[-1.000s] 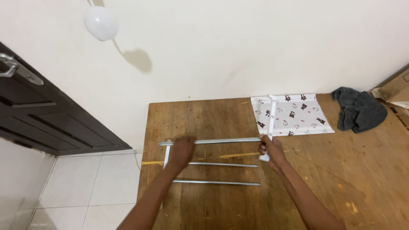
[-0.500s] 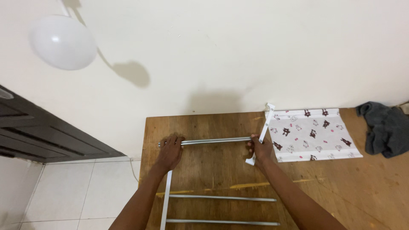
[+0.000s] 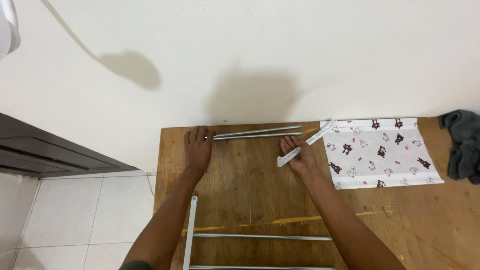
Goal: The person disassembles a small three-tiered fabric shelf unit by removing the top shelf, then taking apart the frame and fabric layers on a wooden table. They remove metal rods and plastic connectors one by one, placing them on the table.
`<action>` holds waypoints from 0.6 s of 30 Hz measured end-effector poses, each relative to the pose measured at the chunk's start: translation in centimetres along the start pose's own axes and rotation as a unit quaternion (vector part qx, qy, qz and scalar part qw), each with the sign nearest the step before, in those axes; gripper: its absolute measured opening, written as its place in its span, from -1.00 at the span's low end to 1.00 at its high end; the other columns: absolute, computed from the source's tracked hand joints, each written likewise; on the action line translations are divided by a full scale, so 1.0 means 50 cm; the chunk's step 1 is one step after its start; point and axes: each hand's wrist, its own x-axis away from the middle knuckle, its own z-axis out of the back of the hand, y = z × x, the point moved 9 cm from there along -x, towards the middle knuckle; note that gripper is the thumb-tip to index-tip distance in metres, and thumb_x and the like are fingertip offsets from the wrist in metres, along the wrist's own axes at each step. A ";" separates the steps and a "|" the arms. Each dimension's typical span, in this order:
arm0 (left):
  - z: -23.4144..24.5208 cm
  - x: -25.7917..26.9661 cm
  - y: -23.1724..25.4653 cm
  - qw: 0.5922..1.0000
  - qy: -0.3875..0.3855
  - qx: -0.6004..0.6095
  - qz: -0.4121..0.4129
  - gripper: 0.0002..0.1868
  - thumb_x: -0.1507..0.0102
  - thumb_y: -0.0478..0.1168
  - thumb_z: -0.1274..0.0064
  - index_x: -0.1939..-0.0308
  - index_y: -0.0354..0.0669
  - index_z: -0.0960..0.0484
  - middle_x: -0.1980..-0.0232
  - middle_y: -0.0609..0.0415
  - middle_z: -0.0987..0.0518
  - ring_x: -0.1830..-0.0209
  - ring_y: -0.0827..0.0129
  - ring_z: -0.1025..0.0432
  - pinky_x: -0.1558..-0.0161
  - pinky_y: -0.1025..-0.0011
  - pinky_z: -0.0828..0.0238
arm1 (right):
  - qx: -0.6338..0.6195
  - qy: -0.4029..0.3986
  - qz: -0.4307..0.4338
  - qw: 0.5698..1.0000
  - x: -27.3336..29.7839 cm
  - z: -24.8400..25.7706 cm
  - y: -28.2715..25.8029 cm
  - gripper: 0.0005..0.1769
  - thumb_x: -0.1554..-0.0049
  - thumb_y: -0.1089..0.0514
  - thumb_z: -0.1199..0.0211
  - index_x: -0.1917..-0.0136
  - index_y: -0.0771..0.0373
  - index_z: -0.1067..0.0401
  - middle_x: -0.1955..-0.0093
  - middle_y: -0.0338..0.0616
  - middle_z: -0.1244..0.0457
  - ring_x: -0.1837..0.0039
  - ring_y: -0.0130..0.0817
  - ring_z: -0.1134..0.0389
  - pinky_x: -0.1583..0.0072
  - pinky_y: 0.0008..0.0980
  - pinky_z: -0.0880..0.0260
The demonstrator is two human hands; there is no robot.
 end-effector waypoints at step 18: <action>-0.013 -0.021 -0.067 0.936 0.120 0.209 0.257 -0.92 -0.18 -0.33 -0.25 0.28 -0.14 -0.65 0.17 0.05 -0.60 0.09 0.15 -0.45 0.12 0.16 -0.35 | -0.010 0.007 -0.050 0.999 0.019 -0.067 0.003 -0.58 -0.34 0.19 0.18 -0.43 0.26 -0.20 -0.37 0.02 -0.23 -0.41 -0.06 -0.30 -0.35 -0.04 -0.32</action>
